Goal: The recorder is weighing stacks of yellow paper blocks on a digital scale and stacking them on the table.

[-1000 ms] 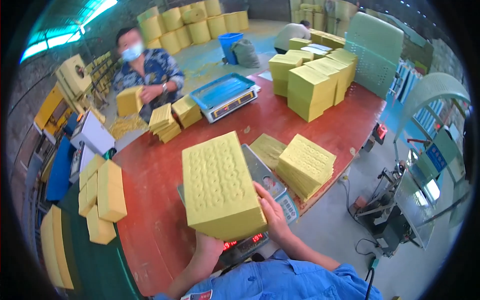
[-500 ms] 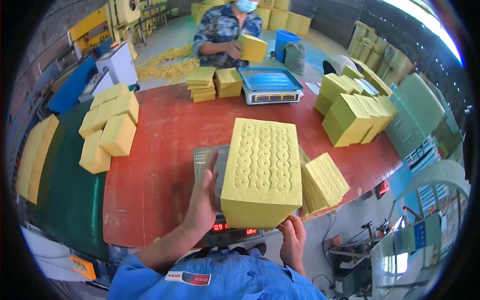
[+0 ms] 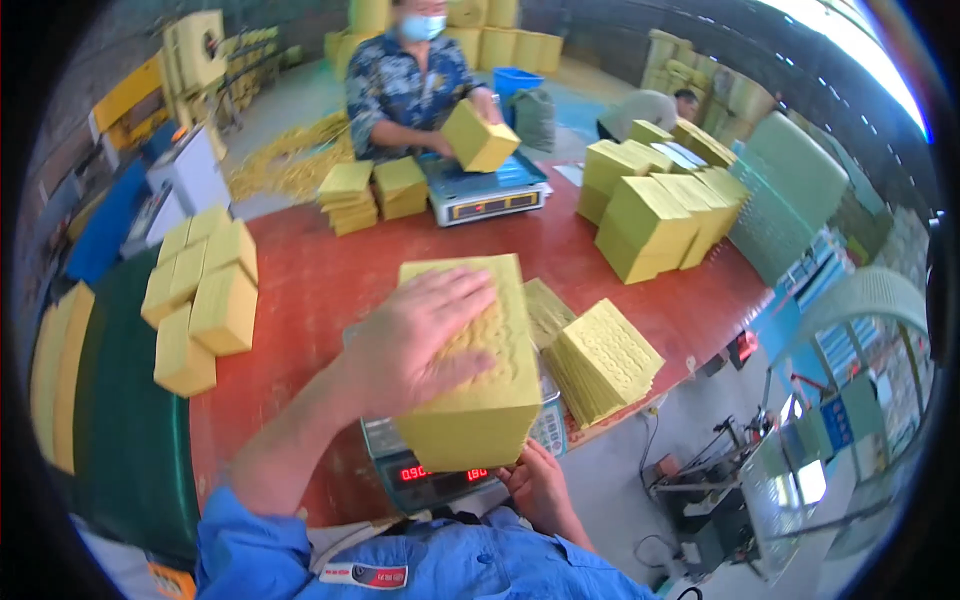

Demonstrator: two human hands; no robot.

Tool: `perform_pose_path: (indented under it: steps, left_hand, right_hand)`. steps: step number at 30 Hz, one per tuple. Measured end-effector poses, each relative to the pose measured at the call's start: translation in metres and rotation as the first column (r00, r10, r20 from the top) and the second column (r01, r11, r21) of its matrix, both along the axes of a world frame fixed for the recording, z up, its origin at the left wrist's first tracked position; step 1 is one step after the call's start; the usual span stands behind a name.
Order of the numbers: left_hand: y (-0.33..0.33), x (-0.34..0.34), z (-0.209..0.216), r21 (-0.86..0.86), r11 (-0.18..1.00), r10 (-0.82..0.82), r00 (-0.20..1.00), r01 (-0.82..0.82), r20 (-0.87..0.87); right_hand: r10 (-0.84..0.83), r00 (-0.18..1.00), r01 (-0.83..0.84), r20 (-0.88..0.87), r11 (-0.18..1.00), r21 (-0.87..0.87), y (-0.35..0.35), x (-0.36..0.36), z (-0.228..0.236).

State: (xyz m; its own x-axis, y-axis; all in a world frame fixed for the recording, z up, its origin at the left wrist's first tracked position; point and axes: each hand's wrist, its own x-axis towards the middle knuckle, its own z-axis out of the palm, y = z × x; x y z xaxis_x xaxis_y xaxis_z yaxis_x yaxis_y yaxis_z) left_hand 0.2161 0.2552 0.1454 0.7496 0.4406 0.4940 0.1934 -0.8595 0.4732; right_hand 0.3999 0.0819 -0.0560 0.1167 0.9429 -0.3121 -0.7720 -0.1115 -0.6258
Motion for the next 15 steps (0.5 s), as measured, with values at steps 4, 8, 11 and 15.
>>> perform_pose_path:
  steps: [4,8,11,15]
  left_hand:
    - [-0.021,-0.013,-0.007,0.106,0.991,0.086,0.991,-0.075,-0.103]
    - [-0.050,-0.010,-0.002,0.102,0.993,0.068,0.987,-0.053,-0.148]
    - [-0.061,-0.004,-0.001,0.078,0.996,0.054,0.993,-0.046,-0.109]
    - [-0.061,0.005,-0.011,-0.007,1.000,-0.003,0.982,0.004,0.191]
  right_hand:
    - [0.130,0.991,-0.129,0.015,0.991,-0.046,0.000,0.003,0.001]
    - [0.217,0.976,-0.215,0.014,0.971,-0.104,-0.002,0.009,-0.008]
    - [0.235,0.972,-0.236,-0.028,0.962,-0.137,-0.010,0.005,0.002]
    - [0.301,0.952,-0.305,-0.055,0.948,-0.091,-0.020,0.004,0.004]
